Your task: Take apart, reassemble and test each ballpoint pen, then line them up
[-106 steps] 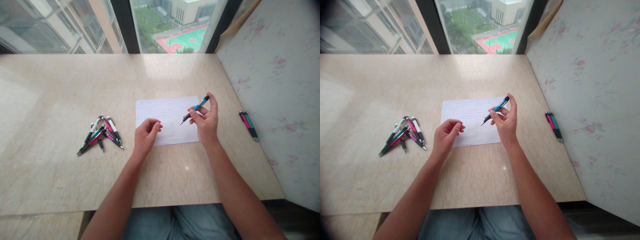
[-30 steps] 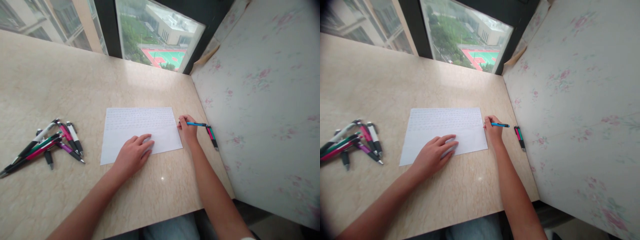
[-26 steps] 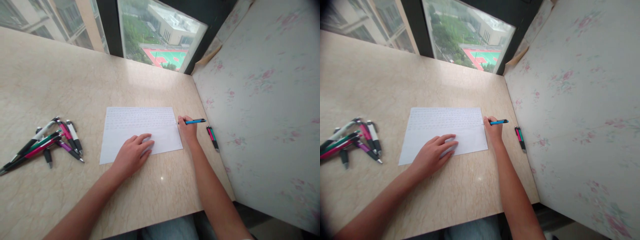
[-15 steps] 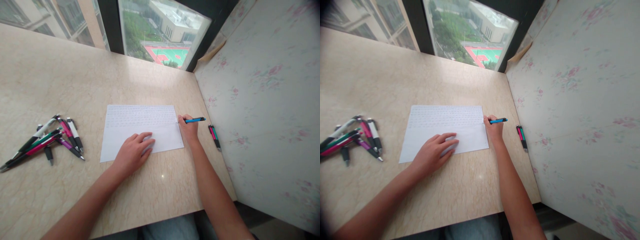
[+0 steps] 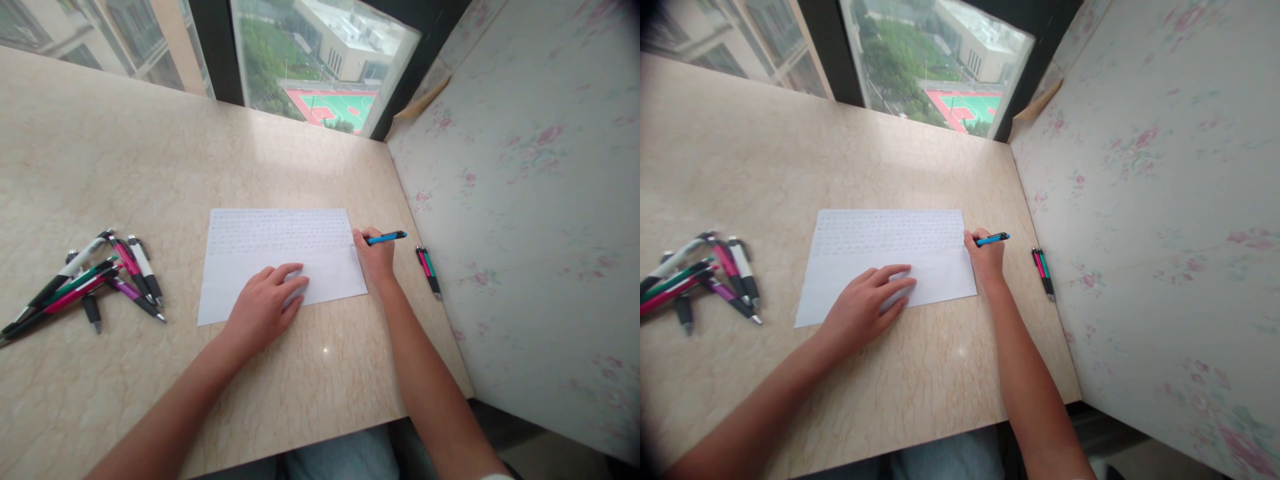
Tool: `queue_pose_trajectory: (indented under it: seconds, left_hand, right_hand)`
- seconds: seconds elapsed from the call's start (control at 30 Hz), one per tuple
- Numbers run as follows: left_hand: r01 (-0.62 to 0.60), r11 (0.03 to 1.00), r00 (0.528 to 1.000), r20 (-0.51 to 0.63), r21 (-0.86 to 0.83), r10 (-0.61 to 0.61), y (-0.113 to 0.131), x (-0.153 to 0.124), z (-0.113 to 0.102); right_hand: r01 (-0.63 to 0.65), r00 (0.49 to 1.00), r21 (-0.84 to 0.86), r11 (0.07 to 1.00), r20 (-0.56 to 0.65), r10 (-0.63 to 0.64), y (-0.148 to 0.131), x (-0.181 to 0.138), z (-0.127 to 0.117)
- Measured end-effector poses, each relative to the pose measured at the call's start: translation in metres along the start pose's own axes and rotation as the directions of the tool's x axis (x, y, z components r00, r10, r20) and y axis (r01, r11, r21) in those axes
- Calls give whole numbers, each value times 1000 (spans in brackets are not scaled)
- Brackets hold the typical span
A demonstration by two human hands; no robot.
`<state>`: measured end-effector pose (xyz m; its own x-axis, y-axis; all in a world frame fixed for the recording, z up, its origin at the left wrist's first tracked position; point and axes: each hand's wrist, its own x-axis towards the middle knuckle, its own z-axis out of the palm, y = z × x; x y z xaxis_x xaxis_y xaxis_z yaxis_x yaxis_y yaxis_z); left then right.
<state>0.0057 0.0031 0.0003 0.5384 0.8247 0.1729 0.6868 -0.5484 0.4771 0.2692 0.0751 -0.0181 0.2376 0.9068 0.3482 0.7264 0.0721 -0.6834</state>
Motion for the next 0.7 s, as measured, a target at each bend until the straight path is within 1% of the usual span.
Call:
queue_pose_trajectory:
  seconds: [0.13,0.27,0.47,0.6,0.7]
  left_hand:
    - [-2,1000,1000,-13,-11,2,0,0,1]
    - [1,1000,1000,0,4,-1,0,1,1]
    - [9,1000,1000,7,9,-9,0,0,0]
    - [3,1000,1000,3,11,-4,-1,-1,0]
    - [4,1000,1000,7,8,-4,-1,-1,0]
  right_hand:
    - [-9,1000,10,1000,-13,9,0,1,0]
    - [-4,1000,-16,1000,-8,4,1,0,1]
    - [-15,999,-22,1000,-52,14,3,0,1]
    - [4,1000,-32,999,-25,-5,1,-1,1]
    - [2,999,-40,999,-32,-4,1,-1,0]
